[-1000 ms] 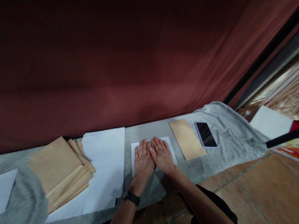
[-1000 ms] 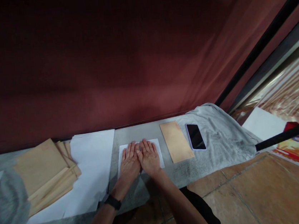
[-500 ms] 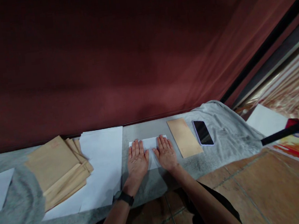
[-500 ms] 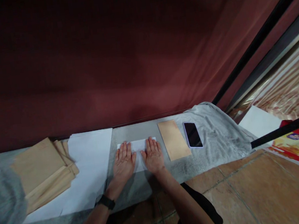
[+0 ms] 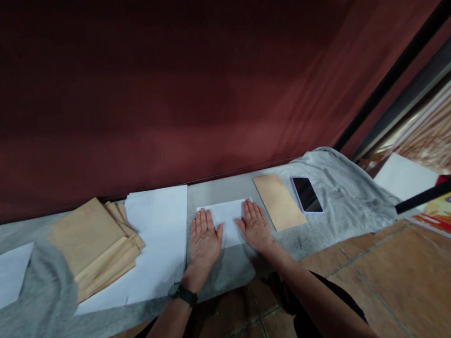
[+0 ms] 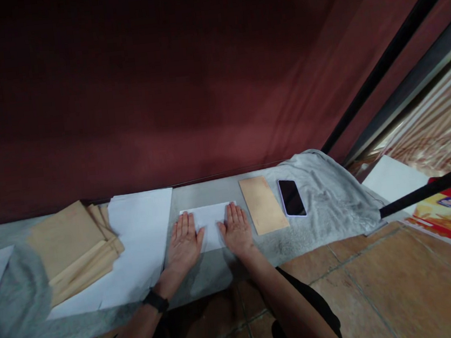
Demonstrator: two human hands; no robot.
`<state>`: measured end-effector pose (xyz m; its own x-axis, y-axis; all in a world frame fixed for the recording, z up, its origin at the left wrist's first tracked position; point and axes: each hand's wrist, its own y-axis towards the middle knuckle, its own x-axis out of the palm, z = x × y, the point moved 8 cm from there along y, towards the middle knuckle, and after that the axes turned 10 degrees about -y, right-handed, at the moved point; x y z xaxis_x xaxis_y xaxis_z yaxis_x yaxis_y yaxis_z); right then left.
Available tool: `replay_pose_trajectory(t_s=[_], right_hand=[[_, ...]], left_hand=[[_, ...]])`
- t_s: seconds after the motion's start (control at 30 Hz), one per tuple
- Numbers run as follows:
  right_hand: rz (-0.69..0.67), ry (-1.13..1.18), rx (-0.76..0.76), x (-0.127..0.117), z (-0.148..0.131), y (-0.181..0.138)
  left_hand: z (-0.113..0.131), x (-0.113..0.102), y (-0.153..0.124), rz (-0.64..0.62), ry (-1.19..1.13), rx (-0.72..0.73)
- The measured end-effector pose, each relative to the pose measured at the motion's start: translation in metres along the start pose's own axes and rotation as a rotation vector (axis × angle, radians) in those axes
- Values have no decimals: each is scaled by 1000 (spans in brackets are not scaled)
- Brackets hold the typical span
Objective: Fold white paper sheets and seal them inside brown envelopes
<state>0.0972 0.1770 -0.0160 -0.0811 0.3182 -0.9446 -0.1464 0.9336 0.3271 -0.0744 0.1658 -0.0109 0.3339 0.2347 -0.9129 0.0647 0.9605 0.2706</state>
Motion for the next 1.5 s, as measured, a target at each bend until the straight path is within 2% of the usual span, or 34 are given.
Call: replay_pose_trajectory(t_s=[0.13,0.23,0.37,0.47,0.6,0.83,1.27,1.37,1.5], right_hand=[[9,-1,17,-4,1,-2],[-12,13,31,-7,-3,-3],[-59,93,-100,-8,-27,-8],[-73,122,-183,-9,-39,-11],[-57,93,-170,-9,-32,-9],[-47,34,-77,-4,-11,-5],[11,-6,-34,-1,-2,-6],[6,-8,-35,-1,-2,-6],[-18,-4,-38,-1,-3,-5]], left_hand=[[0,-4,-3,1,-11,-16],[9,-5,-9,16,-36,15],[29,2,-19,-48,-57,107],[36,8,-22,-123,-51,125],[35,10,-21,-161,-28,96],[32,7,-17,-130,-4,48],[5,5,0,-50,41,-3],[11,8,4,-64,11,49],[37,13,3,-124,-44,209]])
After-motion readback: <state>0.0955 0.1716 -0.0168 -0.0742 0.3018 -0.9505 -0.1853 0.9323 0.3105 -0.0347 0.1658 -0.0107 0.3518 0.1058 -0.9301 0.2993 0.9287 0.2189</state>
